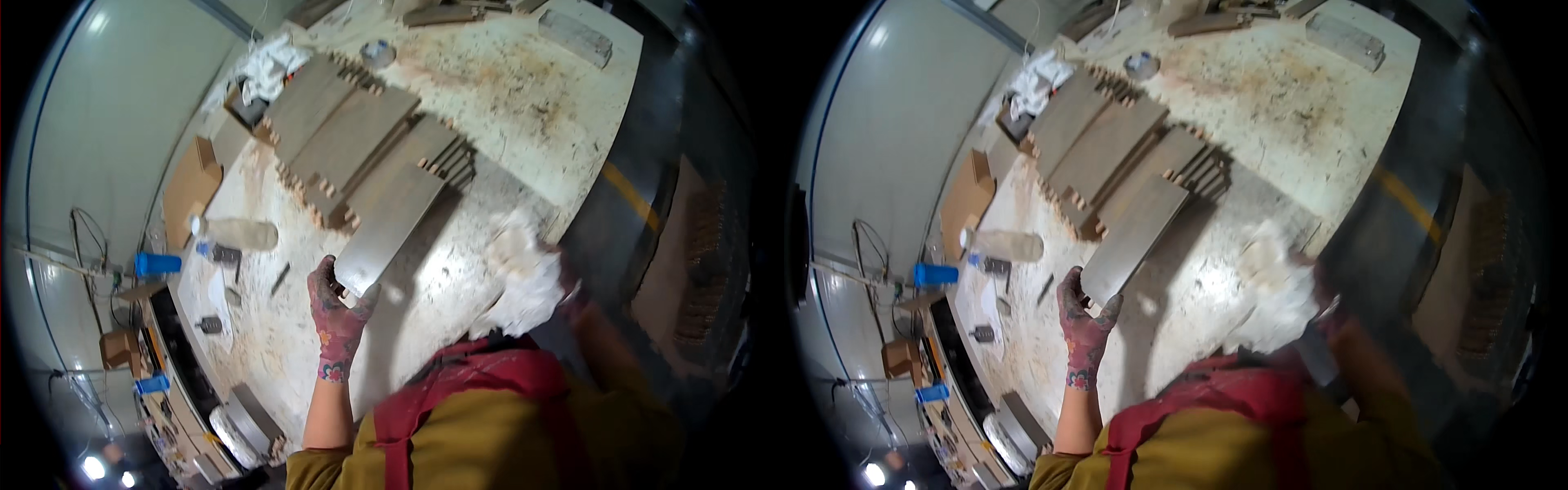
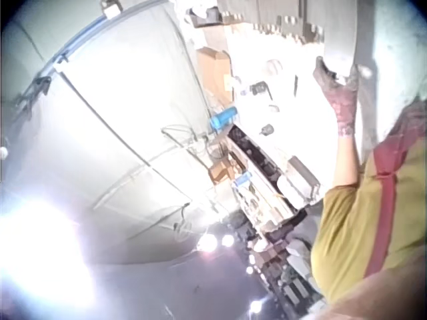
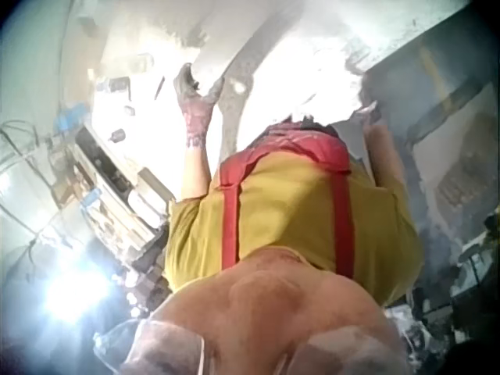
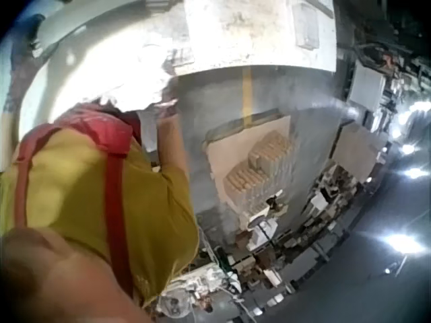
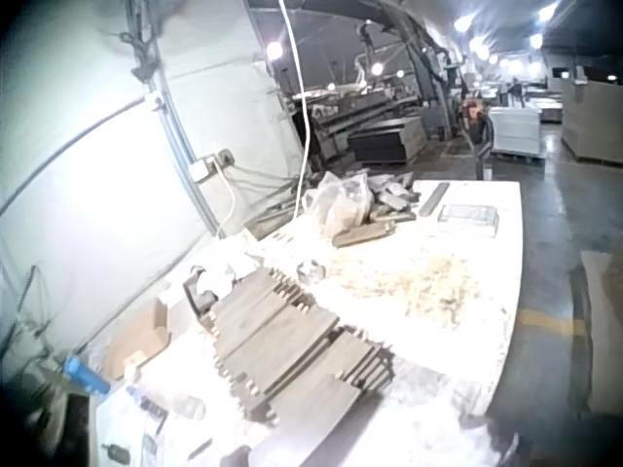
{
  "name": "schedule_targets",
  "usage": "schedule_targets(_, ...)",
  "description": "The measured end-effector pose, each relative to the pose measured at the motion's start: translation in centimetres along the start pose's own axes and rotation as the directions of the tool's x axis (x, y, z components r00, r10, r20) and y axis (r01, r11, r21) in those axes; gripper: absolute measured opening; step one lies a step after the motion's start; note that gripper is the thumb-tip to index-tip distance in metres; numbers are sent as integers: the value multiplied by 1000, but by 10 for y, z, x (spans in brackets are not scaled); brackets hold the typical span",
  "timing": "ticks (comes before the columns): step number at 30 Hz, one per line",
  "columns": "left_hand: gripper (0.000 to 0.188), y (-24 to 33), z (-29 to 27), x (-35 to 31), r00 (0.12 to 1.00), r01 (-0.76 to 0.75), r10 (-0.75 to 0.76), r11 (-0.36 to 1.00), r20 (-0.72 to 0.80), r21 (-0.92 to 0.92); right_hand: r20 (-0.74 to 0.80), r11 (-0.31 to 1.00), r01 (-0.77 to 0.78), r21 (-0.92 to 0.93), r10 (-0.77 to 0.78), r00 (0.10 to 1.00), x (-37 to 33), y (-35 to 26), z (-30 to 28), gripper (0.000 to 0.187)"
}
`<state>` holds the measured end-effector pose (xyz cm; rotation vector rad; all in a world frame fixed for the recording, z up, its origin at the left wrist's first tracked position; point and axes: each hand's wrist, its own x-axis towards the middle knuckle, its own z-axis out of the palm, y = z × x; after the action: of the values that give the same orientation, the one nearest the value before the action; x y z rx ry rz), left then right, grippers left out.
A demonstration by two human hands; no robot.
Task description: The person applies glue to the edges of wood panels using a spreader tool and wipes away the excess with a cloth.
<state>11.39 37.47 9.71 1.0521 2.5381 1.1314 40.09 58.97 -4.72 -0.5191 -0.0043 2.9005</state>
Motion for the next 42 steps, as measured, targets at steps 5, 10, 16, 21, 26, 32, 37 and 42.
schedule_targets(5, 86, 11, 2, -31, 976, -158, 190, 955, 107, -250, 86, 908, 351, -229, -340, 936, -71, -64, -5, 49)
schedule_targets(10, 80, 10, 23, -22, 939, -291, 334, 898, 83, -330, -21, 785, 542, -300, -574, 819, -79, -45, 20, 41)
schedule_targets(16, 90, 9, 10, -56, 926, -291, 372, 818, 70, -497, 58, 693, 552, -464, -598, 799, -101, -3, 26, 45)
schedule_targets(21, 84, -30, 21, -61, 927, -188, 332, 812, 173, -552, 41, 585, 570, -577, -676, 735, -103, -2, -3, 42)
schedule_targets(26, 85, -73, 38, -67, 940, 79, 91, 879, 328, -470, 7, 699, 558, -447, -621, 784, -60, 26, 80, 44)
schedule_targets(32, 82, -112, 47, -63, 924, -340, 369, 914, 103, -222, 340, -99, 330, -939, -421, 841, 54, 134, 128, 34)
schedule_targets(37, 82, -106, 32, -59, 933, -291, 327, 931, 150, -222, 518, -956, -7, -295, -166, 839, 97, 157, 75, 23)
schedule_targets(42, 78, -108, 39, -57, 908, -397, 411, 906, 83, -145, 463, -690, -311, -654, -690, 557, 42, -4, 65, 21)
